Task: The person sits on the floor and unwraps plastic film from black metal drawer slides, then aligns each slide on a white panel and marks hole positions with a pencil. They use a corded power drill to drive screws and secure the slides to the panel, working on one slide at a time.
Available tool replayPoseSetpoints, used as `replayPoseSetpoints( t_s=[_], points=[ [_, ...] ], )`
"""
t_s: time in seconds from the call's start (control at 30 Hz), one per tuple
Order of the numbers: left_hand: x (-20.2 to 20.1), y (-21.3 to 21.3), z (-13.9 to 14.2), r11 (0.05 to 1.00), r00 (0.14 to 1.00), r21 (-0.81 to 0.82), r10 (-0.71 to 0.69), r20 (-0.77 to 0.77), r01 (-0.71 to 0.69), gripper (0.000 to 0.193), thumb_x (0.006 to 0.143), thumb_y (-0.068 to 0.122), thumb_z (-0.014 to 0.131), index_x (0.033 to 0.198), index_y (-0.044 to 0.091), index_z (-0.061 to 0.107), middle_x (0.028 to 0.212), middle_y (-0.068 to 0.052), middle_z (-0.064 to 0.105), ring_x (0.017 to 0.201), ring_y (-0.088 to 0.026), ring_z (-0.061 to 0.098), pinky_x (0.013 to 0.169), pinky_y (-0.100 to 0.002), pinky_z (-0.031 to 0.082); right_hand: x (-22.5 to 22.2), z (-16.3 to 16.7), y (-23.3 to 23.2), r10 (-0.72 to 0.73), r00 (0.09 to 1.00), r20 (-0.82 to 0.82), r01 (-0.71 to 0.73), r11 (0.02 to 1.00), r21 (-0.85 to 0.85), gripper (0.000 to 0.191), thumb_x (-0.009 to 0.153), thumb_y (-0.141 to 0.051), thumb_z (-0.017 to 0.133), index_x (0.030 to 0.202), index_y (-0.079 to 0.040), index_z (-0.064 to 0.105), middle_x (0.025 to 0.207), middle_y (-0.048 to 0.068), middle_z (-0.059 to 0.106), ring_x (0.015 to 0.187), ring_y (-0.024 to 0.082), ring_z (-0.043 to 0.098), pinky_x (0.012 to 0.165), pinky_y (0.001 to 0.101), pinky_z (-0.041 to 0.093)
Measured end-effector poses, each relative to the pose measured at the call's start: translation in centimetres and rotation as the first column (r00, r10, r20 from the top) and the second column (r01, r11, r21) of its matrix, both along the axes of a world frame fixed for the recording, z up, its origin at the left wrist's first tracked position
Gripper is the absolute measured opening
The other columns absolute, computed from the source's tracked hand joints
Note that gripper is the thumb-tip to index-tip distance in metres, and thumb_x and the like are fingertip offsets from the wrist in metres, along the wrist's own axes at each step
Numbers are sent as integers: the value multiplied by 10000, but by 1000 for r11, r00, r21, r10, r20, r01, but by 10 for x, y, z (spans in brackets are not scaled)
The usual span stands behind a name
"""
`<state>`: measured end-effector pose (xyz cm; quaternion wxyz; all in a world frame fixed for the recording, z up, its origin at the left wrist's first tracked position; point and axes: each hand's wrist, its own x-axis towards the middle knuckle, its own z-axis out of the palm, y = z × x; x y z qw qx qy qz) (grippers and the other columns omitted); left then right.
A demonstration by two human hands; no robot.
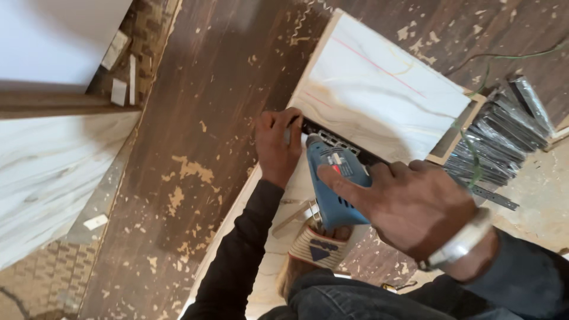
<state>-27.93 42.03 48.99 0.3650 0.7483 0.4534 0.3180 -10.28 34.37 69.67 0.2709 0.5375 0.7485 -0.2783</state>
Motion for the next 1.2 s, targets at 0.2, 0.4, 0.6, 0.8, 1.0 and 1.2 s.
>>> replayPoseSetpoints(
  t_s=[0.2, 0.4, 0.6, 0.8, 1.0, 1.2],
  points=[
    [-2, -9, -1, 999, 1000, 35, 30, 9, -31, 148, 971, 90, 735, 1113, 71, 699, 928, -68, 545, 882, -252, 539, 799, -410, 447, 11, -11, -50, -206, 890, -407, 352, 878, 326, 820, 742, -289, 815, 1486, -134, 508, 724, 132, 726, 413, 170, 575, 286, 325, 431],
    [-6, -16, -3, 996, 998, 73, 41, 53, -45, 61, 988, 53, 676, 1048, 62, 685, 1027, -79, 610, 964, -266, 596, 829, -392, 487, 14, -32, -139, -511, 438, -740, 856, 490, 168, 762, 738, -206, 832, 1422, -31, 546, 974, 169, 802, 620, 119, 735, 516, 306, 579],
    [-10, -19, -2, 995, 998, 103, -24, 50, 19, 134, 963, 69, 668, 1092, 60, 702, 1053, -91, 628, 1009, -290, 597, 901, -389, 500, 30, -33, -183, -574, 393, -718, 919, 234, 316, 690, 717, 16, 718, 1385, 86, 558, 1213, 314, 697, 1036, 359, 736, 843, 439, 638],
    [-17, -22, 2, 998, 999, 49, -40, -20, 41, 206, 971, 126, 679, 1168, 65, 694, 1116, -119, 641, 1071, -300, 604, 955, -401, 493, 38, -31, -195, -645, 72, -761, 993, -23, 113, 559, 794, 17, 717, 1330, 108, 587, 1153, 277, 719, 958, 308, 754, 775, 397, 641],
    [-45, -76, 27, 975, 964, 137, -139, -225, 173, 451, 970, 239, 662, 1343, 16, 542, 1290, -202, 571, 1234, -396, 504, 1078, -528, 360, 32, -66, -197, -454, -480, -751, 877, -272, -396, 445, 814, 63, 649, 1252, 111, 584, 970, 258, 712, 660, 269, 674, 551, 381, 588],
    [-90, -136, 56, 913, 845, -13, -382, -375, 407, 476, 898, 356, 727, 1242, 53, 597, 1141, -135, 571, 1139, -341, 497, 988, -493, 330, 37, -104, -190, -234, -827, -511, 560, -418, -715, 381, 819, -16, 597, 1189, 55, 539, 922, 203, 707, 648, 237, 679, 548, 356, 596]
  ],
)
